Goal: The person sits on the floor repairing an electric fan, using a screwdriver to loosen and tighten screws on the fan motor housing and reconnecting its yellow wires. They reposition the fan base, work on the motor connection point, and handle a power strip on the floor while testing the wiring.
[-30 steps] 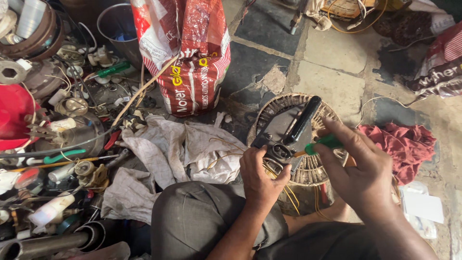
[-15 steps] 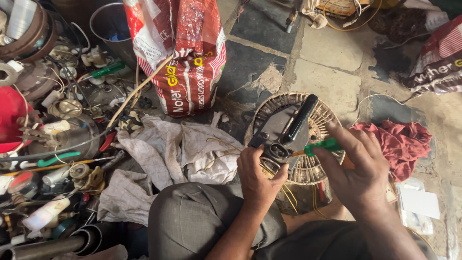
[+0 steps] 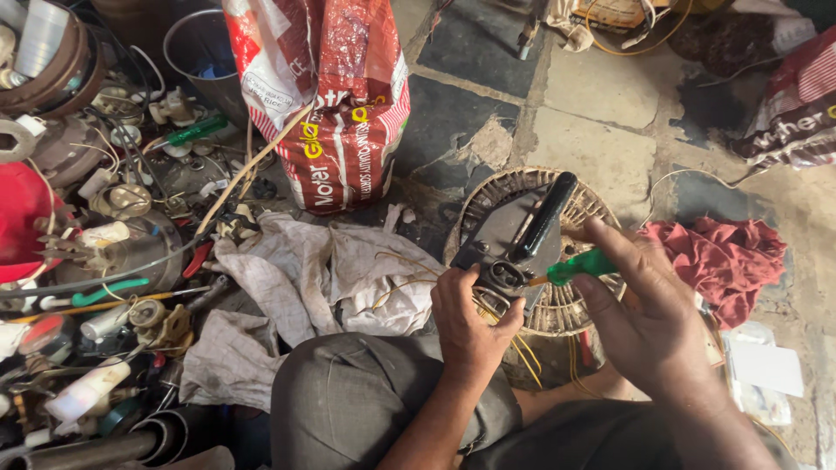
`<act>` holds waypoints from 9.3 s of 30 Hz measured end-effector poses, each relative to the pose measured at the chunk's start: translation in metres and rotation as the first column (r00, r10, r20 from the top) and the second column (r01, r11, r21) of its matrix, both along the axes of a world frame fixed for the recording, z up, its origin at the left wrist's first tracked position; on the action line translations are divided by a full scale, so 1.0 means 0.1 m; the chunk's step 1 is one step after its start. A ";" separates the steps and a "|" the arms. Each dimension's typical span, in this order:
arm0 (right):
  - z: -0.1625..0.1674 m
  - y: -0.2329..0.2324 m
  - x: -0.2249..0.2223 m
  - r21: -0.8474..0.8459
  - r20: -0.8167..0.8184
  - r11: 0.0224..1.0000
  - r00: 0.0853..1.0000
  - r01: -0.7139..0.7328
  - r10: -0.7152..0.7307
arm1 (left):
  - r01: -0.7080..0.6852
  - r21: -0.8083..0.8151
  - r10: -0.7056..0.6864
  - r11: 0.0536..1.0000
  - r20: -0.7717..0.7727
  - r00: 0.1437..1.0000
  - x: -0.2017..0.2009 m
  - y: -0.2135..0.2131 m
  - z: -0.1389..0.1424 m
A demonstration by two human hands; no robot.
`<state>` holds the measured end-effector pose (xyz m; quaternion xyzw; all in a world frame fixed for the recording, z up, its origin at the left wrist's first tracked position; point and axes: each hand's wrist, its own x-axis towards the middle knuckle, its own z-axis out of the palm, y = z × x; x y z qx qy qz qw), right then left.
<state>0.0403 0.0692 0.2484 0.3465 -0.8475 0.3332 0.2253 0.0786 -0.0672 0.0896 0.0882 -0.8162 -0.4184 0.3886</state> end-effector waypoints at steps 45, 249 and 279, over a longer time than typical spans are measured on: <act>-1.59 1.60 0.85 -0.563 0.819 0.467 0.537 0.682 0.202 | 0.273 -0.760 -0.042 0.590 0.308 0.950 -0.16 -0.49 0.17; 0.30 1.19 1.19 0.699 0.067 0.670 0.911 0.249 -0.408 | 0.548 0.171 -0.539 0.819 -0.100 0.836 0.30 -0.09 1.32; 0.44 0.95 1.04 0.573 0.305 0.780 0.819 0.250 -0.486 | 0.554 0.274 -0.544 0.786 -0.118 0.831 0.31 0.00 1.34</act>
